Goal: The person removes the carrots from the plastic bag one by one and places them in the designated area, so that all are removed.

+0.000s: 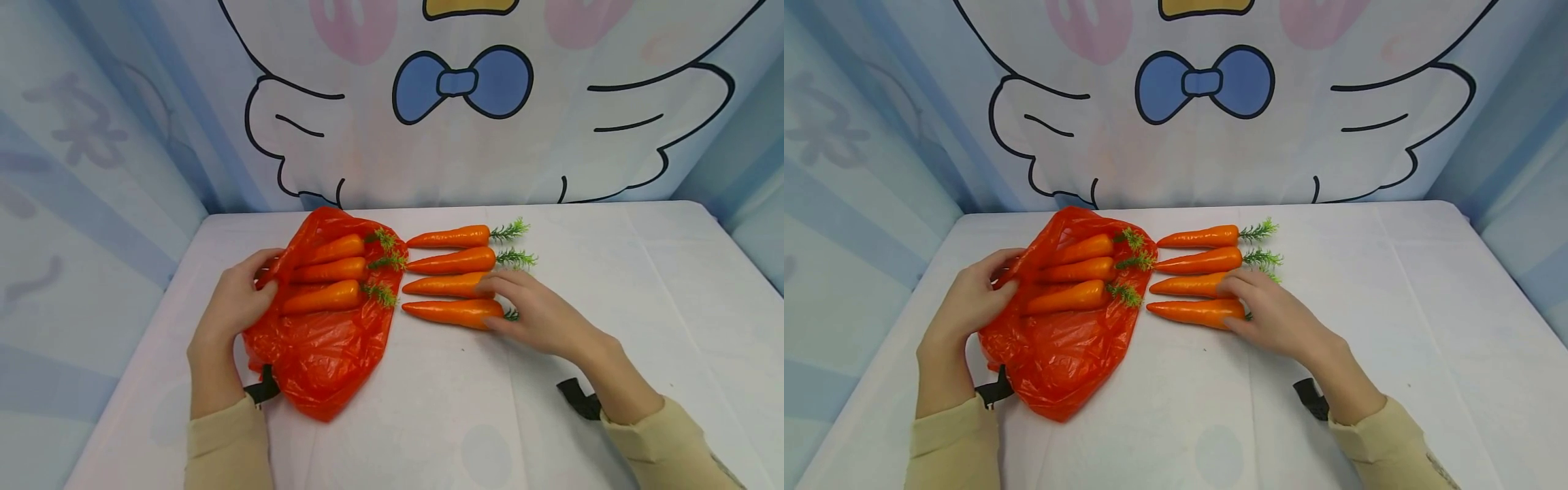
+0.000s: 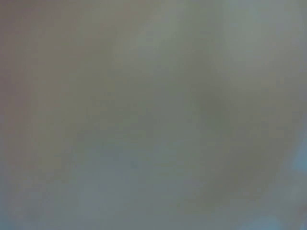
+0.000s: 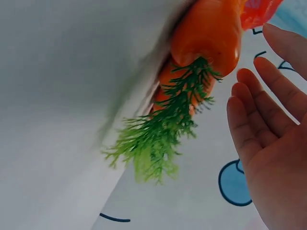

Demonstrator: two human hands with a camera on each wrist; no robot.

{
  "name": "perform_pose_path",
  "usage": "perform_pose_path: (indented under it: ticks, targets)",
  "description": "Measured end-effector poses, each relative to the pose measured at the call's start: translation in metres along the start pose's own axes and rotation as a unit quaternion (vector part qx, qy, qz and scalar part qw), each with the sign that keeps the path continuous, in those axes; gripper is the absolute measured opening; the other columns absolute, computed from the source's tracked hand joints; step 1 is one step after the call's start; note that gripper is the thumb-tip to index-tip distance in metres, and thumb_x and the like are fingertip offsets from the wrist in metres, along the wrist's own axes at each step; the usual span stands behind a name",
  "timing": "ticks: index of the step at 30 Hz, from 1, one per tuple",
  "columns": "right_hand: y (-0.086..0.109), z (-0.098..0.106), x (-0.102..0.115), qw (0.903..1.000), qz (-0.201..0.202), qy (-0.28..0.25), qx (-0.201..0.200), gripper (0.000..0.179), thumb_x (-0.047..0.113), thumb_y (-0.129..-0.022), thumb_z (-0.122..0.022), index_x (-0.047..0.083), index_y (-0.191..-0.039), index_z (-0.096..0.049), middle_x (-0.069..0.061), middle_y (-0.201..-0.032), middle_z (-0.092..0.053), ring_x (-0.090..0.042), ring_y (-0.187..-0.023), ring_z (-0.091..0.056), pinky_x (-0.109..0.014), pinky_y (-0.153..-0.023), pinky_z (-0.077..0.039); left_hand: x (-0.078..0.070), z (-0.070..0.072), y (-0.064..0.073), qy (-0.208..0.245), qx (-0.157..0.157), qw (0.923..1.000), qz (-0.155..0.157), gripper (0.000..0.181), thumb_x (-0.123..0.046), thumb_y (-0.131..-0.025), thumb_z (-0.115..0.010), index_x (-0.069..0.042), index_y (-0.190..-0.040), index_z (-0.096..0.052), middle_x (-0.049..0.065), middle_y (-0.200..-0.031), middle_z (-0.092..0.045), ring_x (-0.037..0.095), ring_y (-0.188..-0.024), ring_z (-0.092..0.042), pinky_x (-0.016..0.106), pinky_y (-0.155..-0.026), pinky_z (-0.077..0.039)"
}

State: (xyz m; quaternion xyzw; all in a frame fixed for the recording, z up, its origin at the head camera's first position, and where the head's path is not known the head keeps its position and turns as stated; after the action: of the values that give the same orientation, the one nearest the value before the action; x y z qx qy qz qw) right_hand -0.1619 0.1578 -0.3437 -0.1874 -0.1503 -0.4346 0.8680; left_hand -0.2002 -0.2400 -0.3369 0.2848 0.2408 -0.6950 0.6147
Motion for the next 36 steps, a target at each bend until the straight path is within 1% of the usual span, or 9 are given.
perform_pose_path:
  ticks: [2,5,8,13,16,20,27,36]
  targets:
    - [-0.005,0.0,0.002,1.0,-0.001,-0.005,0.001,0.038,0.007,-0.085,-0.079,0.003,-0.121,-0.066,-0.007,-0.119,-0.063,-0.028,-0.112,-0.055,-0.05,-0.099,-0.047,0.0,0.0,0.0,0.0,0.0,1.0,0.0,0.052,-0.007,-0.097,-0.05,-0.008,-0.149,-0.047,0.022,-0.135,-0.056,0.041,-0.118,-0.054,0.06,-0.103,-0.043]
    - [-0.013,-0.001,0.006,0.9999,-0.009,-0.012,0.007,0.04,0.009,-0.086,-0.078,0.004,-0.124,-0.066,-0.007,-0.122,-0.062,-0.027,-0.113,-0.055,-0.051,-0.099,-0.047,0.0,0.0,0.0,0.001,-0.002,1.0,-0.001,0.052,-0.007,-0.098,-0.05,-0.008,-0.149,-0.047,0.022,-0.135,-0.057,0.041,-0.118,-0.054,0.06,-0.103,-0.043]
    - [-0.024,-0.002,0.012,0.9996,-0.011,-0.022,0.011,0.042,0.011,-0.087,-0.078,0.005,-0.127,-0.065,-0.008,-0.127,-0.061,-0.029,-0.117,-0.054,-0.051,-0.099,-0.047,0.0,0.001,0.0,0.001,-0.003,1.0,-0.003,0.051,-0.007,-0.098,-0.05,-0.008,-0.149,-0.047,0.022,-0.134,-0.057,0.04,-0.117,-0.054,0.06,-0.103,-0.043]
    - [-0.045,-0.008,0.026,0.9989,0.005,-0.045,0.014,0.042,0.013,-0.089,-0.076,0.005,-0.129,-0.066,-0.009,-0.134,-0.06,-0.032,-0.125,-0.051,-0.052,-0.101,-0.046,0.001,0.001,-0.001,-0.001,-0.003,1.0,0.002,0.051,-0.007,-0.098,-0.049,-0.008,-0.149,-0.047,0.022,-0.134,-0.057,0.04,-0.117,-0.054,0.06,-0.102,-0.044]
    - [-0.055,-0.012,0.034,0.9983,0.008,-0.055,0.018,0.044,0.017,-0.09,-0.076,0.009,-0.132,-0.065,-0.008,-0.138,-0.057,-0.029,-0.131,-0.047,-0.05,-0.105,-0.043,0.001,0.001,0.0,0.0,-0.001,1.0,0.005,0.051,-0.007,-0.098,-0.048,-0.008,-0.149,-0.046,0.022,-0.135,-0.056,0.041,-0.117,-0.054,0.06,-0.101,-0.045]
    - [-0.067,-0.018,0.044,0.9972,0.009,-0.069,0.026,0.046,0.022,-0.092,-0.075,0.013,-0.135,-0.064,-0.004,-0.141,-0.054,-0.023,-0.135,-0.043,-0.045,-0.108,-0.042,0.001,0.001,0.0,0.002,-0.001,1.0,0.008,0.052,-0.007,-0.098,-0.048,-0.008,-0.149,-0.046,0.022,-0.136,-0.056,0.041,-0.118,-0.053,0.06,-0.102,-0.044]
    - [-0.087,-0.026,0.063,0.9955,0.02,-0.084,0.039,0.044,0.02,-0.094,-0.071,0.011,-0.136,-0.061,-0.003,-0.139,-0.054,-0.021,-0.132,-0.045,-0.04,-0.107,-0.043,-0.001,0.002,0.0,0.002,-0.005,1.0,0.006,0.052,-0.008,-0.098,-0.049,-0.008,-0.15,-0.046,0.022,-0.136,-0.056,0.041,-0.118,-0.053,0.06,-0.102,-0.044]
    - [-0.11,-0.041,0.086,0.9944,0.048,-0.08,0.05,0.047,0.018,-0.093,-0.074,0.007,-0.136,-0.061,-0.005,-0.14,-0.054,-0.022,-0.131,-0.046,-0.037,-0.108,-0.042,0.001,0.002,0.0,0.006,-0.003,0.9999,0.009,0.052,-0.008,-0.098,-0.05,-0.008,-0.15,-0.046,0.022,-0.137,-0.055,0.04,-0.119,-0.053,0.06,-0.103,-0.044]
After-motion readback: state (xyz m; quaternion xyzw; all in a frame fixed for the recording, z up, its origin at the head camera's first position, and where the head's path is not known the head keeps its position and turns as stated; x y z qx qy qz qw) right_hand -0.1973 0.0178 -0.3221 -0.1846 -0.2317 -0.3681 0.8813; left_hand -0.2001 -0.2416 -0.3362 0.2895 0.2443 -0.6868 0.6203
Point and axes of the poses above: each hand's wrist, its own y-axis away from the middle knuckle, its own z-axis out of the back of the hand, x = y × z, the point moved 5 cm from there along -y, towards the middle knuckle
